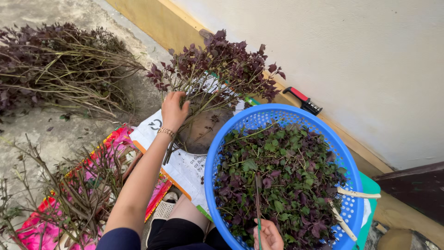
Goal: The person uses green-handled scissors to cut leaves from purple-leafed herb stems. They hold each stem with the left hand and snip the leaves into a blue plastic basket, then place the trimmed stems onto a pile on the floor.
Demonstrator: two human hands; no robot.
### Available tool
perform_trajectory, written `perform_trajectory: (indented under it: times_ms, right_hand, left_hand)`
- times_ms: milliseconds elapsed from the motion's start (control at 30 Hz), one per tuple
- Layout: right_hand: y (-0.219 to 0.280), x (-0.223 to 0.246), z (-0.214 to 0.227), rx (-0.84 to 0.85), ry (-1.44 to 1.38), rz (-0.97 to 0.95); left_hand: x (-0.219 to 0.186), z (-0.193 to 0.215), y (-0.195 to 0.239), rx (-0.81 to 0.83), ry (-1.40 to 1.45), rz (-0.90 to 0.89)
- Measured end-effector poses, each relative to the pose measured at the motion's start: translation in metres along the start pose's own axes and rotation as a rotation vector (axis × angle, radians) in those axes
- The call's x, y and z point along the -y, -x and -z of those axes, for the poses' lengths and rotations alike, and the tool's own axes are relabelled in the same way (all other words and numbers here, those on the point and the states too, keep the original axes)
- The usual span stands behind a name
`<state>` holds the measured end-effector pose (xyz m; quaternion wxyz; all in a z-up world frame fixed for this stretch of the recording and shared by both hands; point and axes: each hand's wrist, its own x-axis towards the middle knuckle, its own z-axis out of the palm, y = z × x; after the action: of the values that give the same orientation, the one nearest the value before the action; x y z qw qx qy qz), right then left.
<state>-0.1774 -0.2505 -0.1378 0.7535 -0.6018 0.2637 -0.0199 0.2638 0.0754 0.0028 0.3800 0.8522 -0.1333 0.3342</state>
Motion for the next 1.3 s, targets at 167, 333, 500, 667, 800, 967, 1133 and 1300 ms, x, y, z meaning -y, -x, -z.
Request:
perform_trajectory:
  times_ms: [167, 333, 500, 667, 800, 967, 1133, 1300]
  right_hand:
    - [0.001, -0.017, 0.011, -0.088, 0.182, -0.079]
    - [0.003, -0.023, 0.026, -0.021, 0.150, 0.108]
    - [-0.010, -0.024, 0.034, -0.029, 0.165, 0.117]
    - [-0.014, -0.006, 0.034, 0.124, -0.026, 0.075]
    - [0.000, 0.036, 0.024, 0.107, -0.028, 0.186]
    - [0.031, 0.105, 0.003, 0.091, -0.024, 0.373]
    - [0.048, 0.142, -0.025, 0.077, 0.030, 0.422]
    - [0.049, 0.143, -0.036, 0.118, -0.035, 0.390]
  left_hand:
    - [-0.012, -0.040, -0.034, 0.099, -0.052, 0.181]
    - [-0.025, -0.037, -0.058, 0.026, 0.018, 0.228]
    - [-0.054, 0.026, -0.058, 0.035, 0.574, 0.190]
    - [-0.083, 0.110, -0.020, 0.285, 0.760, 0.188]
    - [-0.078, 0.161, 0.032, 0.439, 0.798, 0.370]
    - [-0.039, 0.208, 0.107, 0.553, 0.579, 0.507]
    - [0.016, 0.241, 0.168, 0.640, 0.620, 0.602]
    - [0.064, 0.250, 0.194, 0.706, 0.611, 0.608]
